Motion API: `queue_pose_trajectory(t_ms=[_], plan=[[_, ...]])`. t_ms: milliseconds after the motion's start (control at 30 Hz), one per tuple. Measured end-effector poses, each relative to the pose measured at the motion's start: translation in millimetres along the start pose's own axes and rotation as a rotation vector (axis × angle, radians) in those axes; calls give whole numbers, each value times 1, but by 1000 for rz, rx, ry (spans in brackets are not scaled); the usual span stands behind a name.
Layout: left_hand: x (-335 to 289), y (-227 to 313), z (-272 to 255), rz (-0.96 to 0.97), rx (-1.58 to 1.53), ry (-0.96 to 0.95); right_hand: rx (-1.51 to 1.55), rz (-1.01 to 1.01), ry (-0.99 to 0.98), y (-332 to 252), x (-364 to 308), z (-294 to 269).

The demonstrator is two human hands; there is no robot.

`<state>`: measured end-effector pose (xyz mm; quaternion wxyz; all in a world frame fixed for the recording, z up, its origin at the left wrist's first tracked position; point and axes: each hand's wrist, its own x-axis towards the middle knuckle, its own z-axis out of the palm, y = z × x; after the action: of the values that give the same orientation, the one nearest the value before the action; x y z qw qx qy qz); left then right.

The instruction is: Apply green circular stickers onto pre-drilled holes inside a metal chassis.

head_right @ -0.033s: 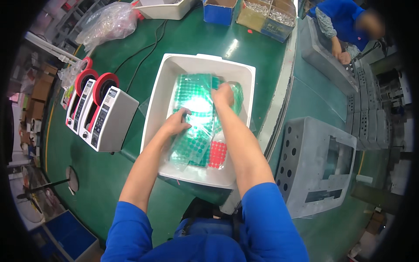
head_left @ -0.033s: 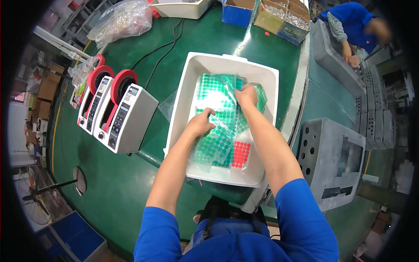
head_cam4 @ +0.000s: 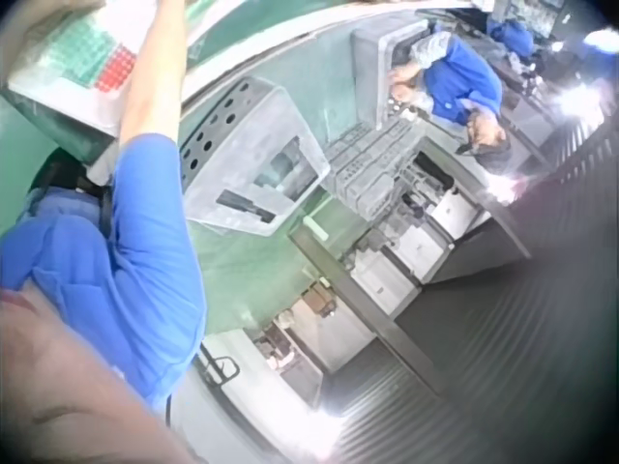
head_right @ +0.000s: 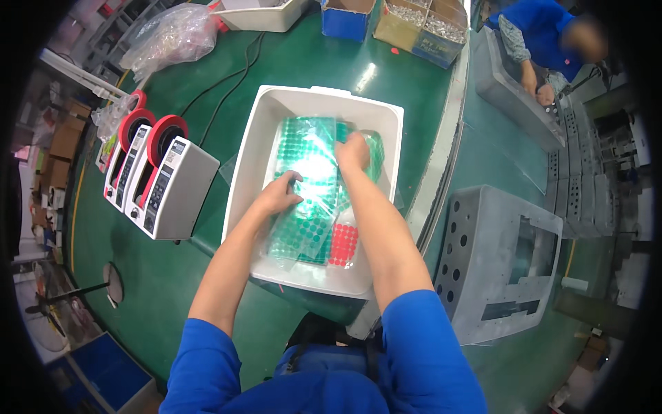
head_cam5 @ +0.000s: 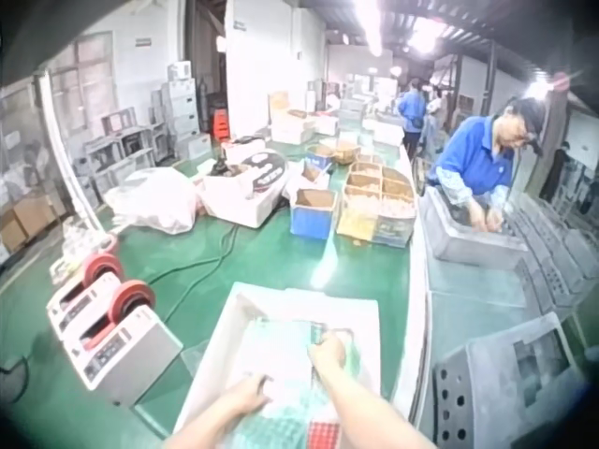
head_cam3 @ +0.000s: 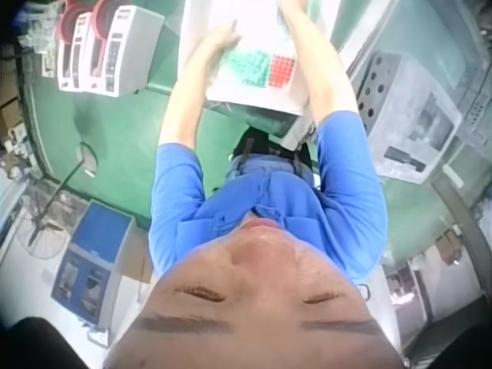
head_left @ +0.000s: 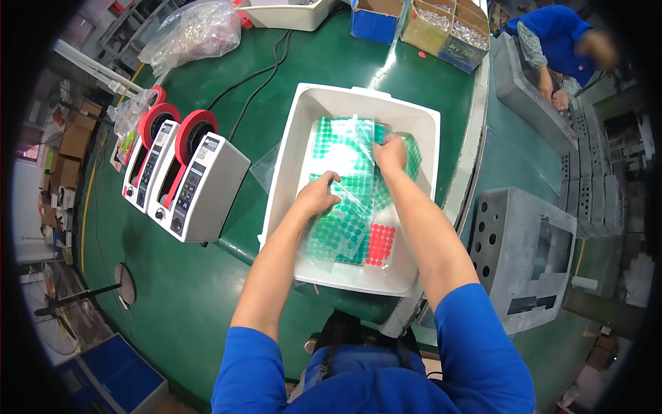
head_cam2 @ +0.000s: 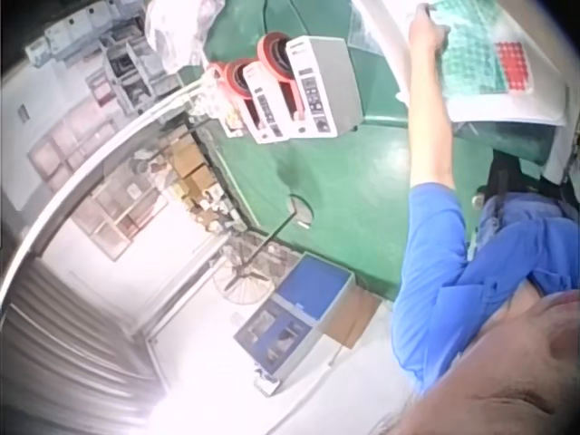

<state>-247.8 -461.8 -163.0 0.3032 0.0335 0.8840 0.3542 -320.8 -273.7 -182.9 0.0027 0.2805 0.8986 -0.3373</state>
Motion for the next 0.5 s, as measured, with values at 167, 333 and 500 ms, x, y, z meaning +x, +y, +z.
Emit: queue_pose_trajectory(t_ms=[167,333,500], plan=[[0,2,3,0,55,64,28,-65,87,0,-10,-10],[-3,0,2,-34,85,59,-172,-205,186,-8,-26,-17],[-4,1,2,-22,58,95,-146,-264,170,4,-17,-21]])
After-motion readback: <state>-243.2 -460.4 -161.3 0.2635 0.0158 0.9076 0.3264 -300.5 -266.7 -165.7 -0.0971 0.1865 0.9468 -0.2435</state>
